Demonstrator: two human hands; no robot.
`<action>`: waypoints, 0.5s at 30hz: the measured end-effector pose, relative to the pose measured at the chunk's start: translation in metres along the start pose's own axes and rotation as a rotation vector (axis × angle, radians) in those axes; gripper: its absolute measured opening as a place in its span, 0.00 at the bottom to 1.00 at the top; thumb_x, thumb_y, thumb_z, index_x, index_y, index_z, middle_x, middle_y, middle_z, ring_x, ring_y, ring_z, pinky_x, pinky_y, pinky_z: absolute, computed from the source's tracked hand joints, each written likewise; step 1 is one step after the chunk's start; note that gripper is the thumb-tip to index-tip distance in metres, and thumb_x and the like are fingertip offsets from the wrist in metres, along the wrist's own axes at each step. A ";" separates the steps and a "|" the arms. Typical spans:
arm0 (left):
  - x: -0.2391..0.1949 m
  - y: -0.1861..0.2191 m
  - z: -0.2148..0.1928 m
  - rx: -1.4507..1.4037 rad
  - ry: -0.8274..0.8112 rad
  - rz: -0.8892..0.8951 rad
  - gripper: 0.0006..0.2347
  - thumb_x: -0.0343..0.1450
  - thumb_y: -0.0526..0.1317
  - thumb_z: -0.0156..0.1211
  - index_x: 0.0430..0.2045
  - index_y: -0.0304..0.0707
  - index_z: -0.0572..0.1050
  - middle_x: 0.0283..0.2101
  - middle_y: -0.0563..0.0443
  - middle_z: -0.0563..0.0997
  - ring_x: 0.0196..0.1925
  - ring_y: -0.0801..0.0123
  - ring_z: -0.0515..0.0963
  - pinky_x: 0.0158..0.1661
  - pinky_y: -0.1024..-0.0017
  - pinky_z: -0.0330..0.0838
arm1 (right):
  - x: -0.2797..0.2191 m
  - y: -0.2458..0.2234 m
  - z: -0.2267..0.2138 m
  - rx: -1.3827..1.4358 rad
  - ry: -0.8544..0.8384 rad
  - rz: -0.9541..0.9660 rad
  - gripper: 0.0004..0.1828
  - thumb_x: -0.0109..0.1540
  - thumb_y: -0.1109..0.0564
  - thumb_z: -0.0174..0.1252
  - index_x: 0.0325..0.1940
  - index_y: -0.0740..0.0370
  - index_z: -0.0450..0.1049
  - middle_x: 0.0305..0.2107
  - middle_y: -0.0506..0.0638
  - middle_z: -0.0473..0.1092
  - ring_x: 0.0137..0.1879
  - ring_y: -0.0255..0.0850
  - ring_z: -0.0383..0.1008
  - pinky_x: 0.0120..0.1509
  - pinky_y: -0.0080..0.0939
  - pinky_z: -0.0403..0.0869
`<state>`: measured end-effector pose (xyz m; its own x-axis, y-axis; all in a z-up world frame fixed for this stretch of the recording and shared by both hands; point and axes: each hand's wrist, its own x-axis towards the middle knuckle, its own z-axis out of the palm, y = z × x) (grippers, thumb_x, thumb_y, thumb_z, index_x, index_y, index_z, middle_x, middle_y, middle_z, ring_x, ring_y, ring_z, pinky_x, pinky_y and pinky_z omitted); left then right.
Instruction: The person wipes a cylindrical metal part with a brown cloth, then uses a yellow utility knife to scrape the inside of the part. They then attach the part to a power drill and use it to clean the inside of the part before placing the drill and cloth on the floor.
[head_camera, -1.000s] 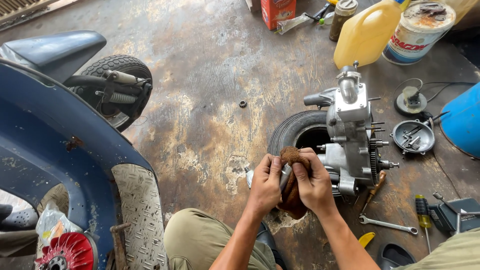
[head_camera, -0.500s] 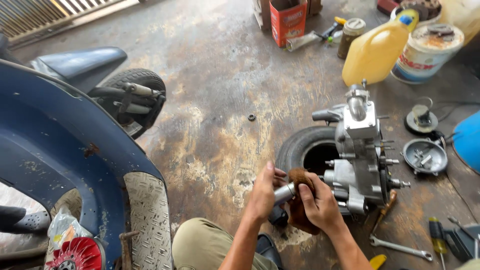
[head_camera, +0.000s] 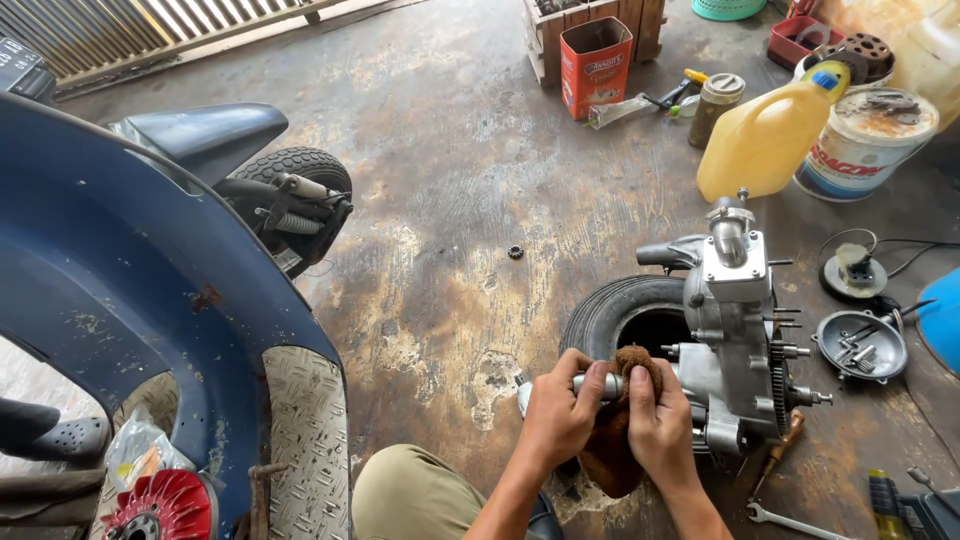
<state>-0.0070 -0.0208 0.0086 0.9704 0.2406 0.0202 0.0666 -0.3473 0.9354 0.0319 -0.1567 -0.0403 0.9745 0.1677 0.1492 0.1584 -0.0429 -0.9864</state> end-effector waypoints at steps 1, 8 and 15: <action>0.006 -0.009 -0.001 0.001 0.002 0.003 0.13 0.78 0.47 0.52 0.31 0.35 0.73 0.21 0.45 0.82 0.16 0.71 0.73 0.15 0.72 0.64 | 0.003 0.013 0.000 0.001 0.000 -0.003 0.13 0.70 0.55 0.46 0.50 0.65 0.73 0.29 0.48 0.71 0.31 0.34 0.66 0.36 0.34 0.68; 0.004 -0.023 -0.004 -0.166 0.017 -0.088 0.15 0.79 0.50 0.44 0.30 0.41 0.73 0.29 0.51 0.80 0.24 0.74 0.74 0.23 0.73 0.69 | -0.006 0.014 -0.006 0.042 -0.166 -0.115 0.11 0.65 0.57 0.55 0.51 0.59 0.71 0.29 0.45 0.73 0.30 0.33 0.69 0.34 0.33 0.70; 0.000 -0.008 -0.002 -0.198 0.074 -0.086 0.18 0.78 0.52 0.45 0.28 0.38 0.75 0.25 0.52 0.79 0.25 0.74 0.74 0.28 0.73 0.68 | -0.006 0.007 -0.005 0.090 -0.114 -0.064 0.06 0.67 0.55 0.53 0.42 0.61 0.70 0.24 0.45 0.66 0.28 0.33 0.60 0.33 0.33 0.64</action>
<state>-0.0083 -0.0161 0.0022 0.9429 0.3303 -0.0435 0.0944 -0.1397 0.9857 0.0283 -0.1633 -0.0472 0.9377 0.2780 0.2087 0.2001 0.0591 -0.9780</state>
